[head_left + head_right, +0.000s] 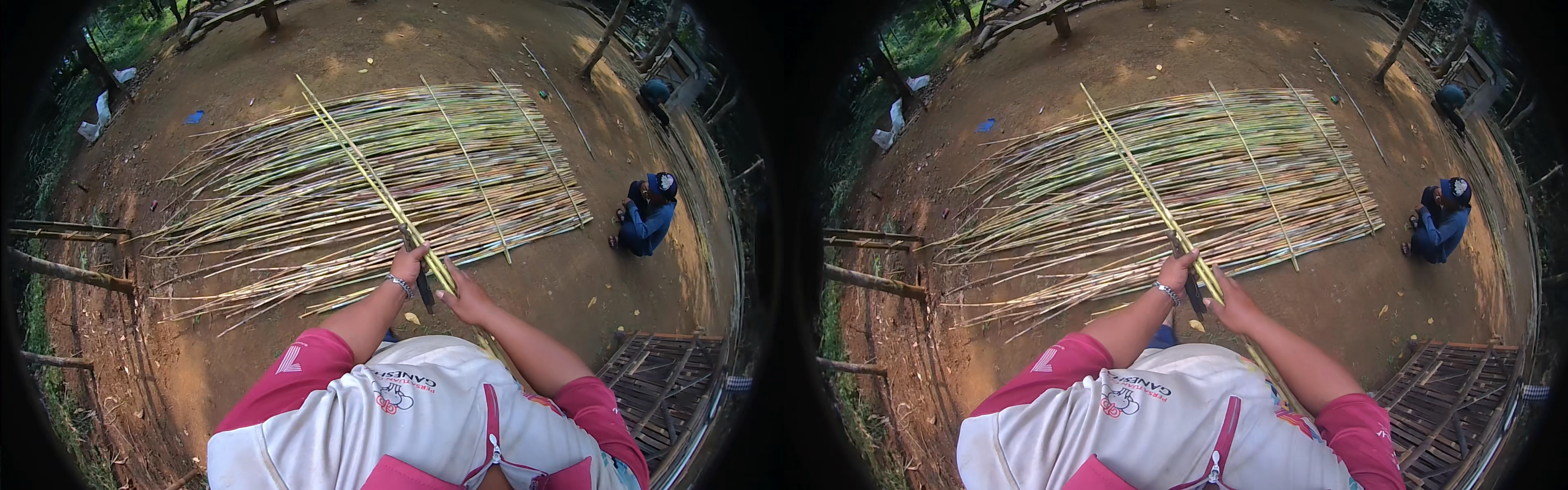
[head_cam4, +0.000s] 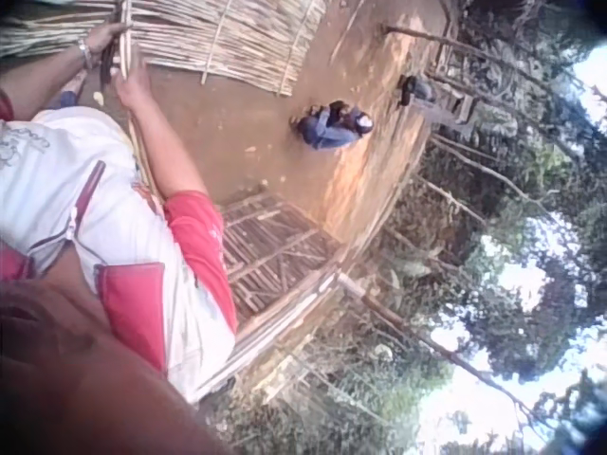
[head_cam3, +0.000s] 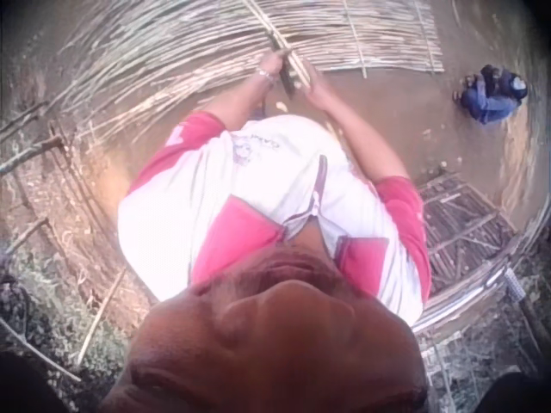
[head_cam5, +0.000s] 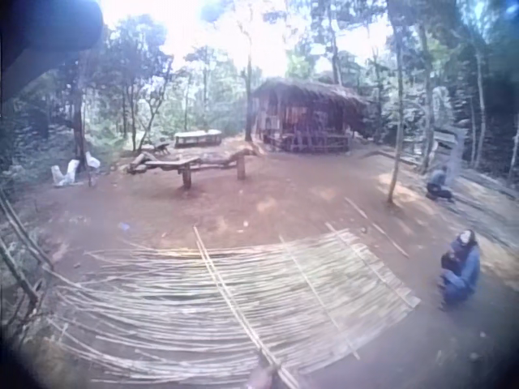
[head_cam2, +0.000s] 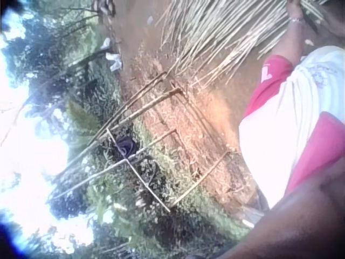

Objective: The person sits on the ground and weaves a bamboo mat by interlacing thin bamboo strips. They use a hammer to secure the strips and occasionally adjust the mat's position. Another person is visible in the background working on a similar mat.

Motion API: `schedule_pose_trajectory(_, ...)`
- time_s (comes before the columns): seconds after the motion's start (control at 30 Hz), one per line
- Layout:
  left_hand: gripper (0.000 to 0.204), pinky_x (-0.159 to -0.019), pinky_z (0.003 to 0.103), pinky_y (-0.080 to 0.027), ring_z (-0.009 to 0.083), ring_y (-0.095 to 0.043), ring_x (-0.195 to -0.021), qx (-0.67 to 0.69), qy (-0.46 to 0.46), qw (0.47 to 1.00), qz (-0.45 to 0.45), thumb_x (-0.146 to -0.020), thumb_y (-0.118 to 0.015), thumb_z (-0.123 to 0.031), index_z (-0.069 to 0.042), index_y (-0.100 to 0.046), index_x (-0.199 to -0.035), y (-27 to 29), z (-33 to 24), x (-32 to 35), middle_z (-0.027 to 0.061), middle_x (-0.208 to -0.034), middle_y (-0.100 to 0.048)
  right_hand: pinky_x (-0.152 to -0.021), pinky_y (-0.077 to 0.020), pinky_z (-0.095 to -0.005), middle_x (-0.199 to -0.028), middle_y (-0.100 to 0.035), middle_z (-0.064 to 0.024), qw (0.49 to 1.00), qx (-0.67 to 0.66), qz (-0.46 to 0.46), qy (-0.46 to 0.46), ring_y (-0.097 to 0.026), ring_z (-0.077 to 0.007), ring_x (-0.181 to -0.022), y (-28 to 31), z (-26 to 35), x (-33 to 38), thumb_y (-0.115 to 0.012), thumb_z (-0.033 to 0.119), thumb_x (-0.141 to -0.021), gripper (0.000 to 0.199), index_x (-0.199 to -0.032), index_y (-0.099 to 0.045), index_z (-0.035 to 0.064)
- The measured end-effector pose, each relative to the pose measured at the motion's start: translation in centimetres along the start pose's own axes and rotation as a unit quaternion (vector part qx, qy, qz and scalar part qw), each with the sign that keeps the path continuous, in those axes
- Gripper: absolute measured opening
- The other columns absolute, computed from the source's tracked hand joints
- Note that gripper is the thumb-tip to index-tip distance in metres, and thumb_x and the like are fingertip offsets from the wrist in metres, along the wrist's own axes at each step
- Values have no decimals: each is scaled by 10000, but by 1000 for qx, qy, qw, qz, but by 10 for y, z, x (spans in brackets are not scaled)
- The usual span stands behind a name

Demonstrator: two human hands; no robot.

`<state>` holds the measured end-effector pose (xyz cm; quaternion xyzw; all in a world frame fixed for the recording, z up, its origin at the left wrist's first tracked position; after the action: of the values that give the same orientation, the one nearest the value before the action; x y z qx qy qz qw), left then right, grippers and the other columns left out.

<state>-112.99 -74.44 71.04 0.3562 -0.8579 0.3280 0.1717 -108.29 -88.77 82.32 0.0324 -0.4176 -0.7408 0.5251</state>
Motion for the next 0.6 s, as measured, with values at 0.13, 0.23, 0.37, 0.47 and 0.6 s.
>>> schedule_pose_trajectory(0.13, 221, -630, 333, -469, 142, -556, -663, -39, -20, 997, -67, -921, -704, -257, -49, -636, -951, 84, -16, -64, 19, -781, -624, -1080, -394, -391, -1397, -535, -234, 980, -140, 51, -133, -512, -324, -1306, -56, -40, -7, -496, 438, -1026, 671, -1544, -300, 60)
schedule_pose_trajectory(0.23, 241, -699, 330, -466, 141, -556, -744, -109, -11, 992, -67, -932, -689, -256, -28, -643, -994, 138, -35, -103, 32, -823, -630, -1004, -434, -379, -1286, -599, -209, 965, -203, 70, -148, -571, -287, -1183, -83, -48, 23, -455, 462, -1038, 595, -1464, -435, 46)
schedule_pose_trajectory(0.37, 301, -694, 340, -461, 143, -531, -713, -163, -43, 981, -96, -928, -689, -308, -16, -659, -997, 161, -59, -133, 37, -821, -642, -891, -479, -399, -1098, -677, -190, 902, -313, 171, -245, -638, -292, -1012, -108, -59, 83, -470, 457, -1029, 499, -1270, -581, 35)
schedule_pose_trajectory(0.47, 296, -657, 357, -463, 148, -530, -672, -204, -61, 970, -121, -929, -681, -316, -21, -677, -946, 193, -61, -165, 42, -767, -642, -882, -482, -395, -1047, -679, -172, 957, -147, 135, -212, -634, -265, -1003, -86, -30, 100, -511, 451, -1009, 461, -1159, -608, 25)
schedule_pose_trajectory(0.6, 336, -679, 376, -478, 198, -599, -691, -238, -41, 963, -116, -940, -652, -357, -22, -685, -940, 194, -59, -193, 85, -779, -674, -869, -481, -385, -979, -673, -151, 868, -253, 37, -426, -635, -249, -945, -105, -70, 148, -528, 486, -977, 496, -1108, -642, 22)
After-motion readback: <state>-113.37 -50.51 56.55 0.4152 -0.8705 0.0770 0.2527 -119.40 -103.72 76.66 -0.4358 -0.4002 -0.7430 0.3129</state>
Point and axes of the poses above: each hand's wrist, its own x-axis away from the middle knuckle, its own y-axis out of the back of the hand, z = x × y, the point moved 8 cm from there along -x, towards the middle knuckle
